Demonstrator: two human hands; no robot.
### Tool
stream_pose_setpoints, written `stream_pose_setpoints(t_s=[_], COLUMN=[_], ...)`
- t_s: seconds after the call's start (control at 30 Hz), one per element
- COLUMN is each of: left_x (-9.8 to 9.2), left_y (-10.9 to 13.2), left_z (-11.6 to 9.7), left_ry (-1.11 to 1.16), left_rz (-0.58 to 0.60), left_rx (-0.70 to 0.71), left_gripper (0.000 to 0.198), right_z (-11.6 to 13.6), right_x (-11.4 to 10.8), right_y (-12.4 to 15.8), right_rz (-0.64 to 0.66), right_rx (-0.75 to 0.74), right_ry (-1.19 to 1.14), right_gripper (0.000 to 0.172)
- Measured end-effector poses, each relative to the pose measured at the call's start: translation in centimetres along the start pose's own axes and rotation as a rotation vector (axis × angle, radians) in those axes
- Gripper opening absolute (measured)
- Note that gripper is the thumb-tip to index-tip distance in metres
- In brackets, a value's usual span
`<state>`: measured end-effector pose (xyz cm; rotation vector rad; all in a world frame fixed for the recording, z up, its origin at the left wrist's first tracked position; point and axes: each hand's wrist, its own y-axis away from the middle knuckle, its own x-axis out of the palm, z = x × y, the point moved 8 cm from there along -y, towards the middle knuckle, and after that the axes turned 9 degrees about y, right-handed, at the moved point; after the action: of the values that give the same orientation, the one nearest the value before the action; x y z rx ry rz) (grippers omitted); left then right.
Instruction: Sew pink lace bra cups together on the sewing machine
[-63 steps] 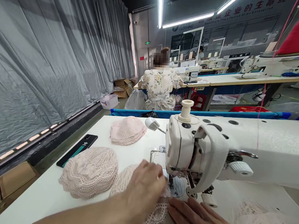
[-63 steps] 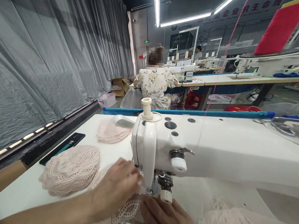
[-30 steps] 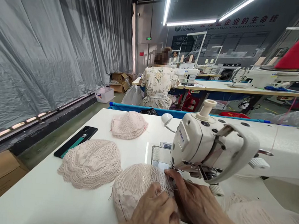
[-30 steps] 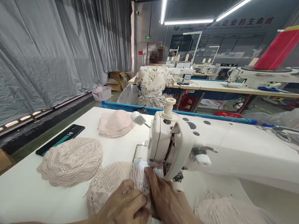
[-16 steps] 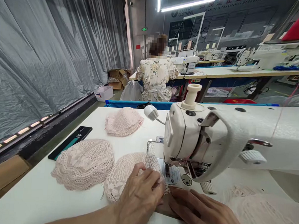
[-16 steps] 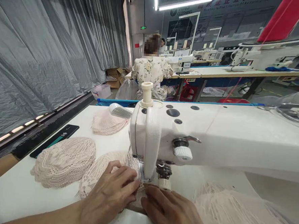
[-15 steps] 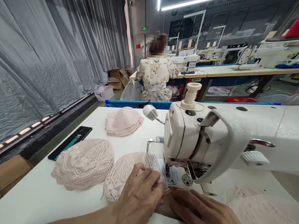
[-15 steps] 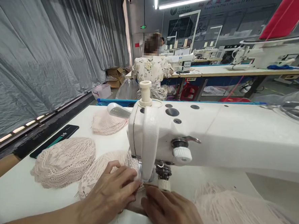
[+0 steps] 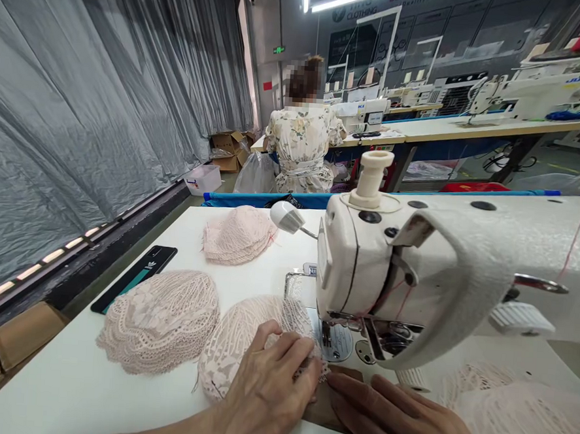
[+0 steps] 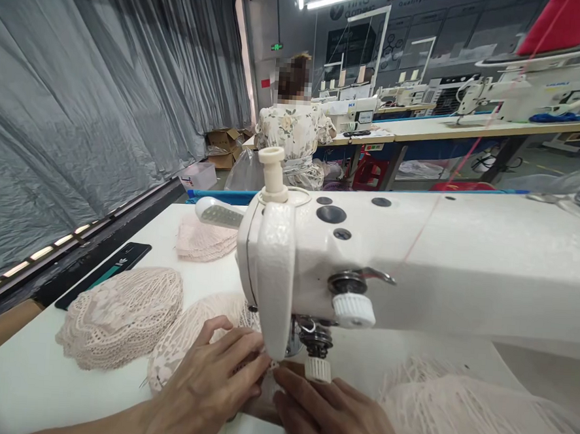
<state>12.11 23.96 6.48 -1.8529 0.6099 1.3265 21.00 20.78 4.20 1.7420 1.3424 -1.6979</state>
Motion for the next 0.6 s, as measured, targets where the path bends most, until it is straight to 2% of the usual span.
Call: stream_pose_setpoints(t_s=[0.2,0.37,0.6], left_x=[0.2,-0.1,0.0], left_y=[-0.2,-0.6,-1.4], left_z=[0.4,1.2,2.3], left_ry=[0.055,0.127,0.151], left_rz=[0.048,0.1,0.095], left_rx=[-0.023,-0.049,-0.013], left_gripper=[0.007,0.011,0.009], right_z=[-0.1,-0.1,-0.2], right_x=[-0.4,-0.4,-0.9], right_y=[-0.2,-0.4,-1.1], right_rz=[-0.03,-0.058,-0.118], right_rx=[0.017,0.041,0.076], right_ry=[0.02,0.073,0.167], right_gripper=[0.04,0.052,0.059])
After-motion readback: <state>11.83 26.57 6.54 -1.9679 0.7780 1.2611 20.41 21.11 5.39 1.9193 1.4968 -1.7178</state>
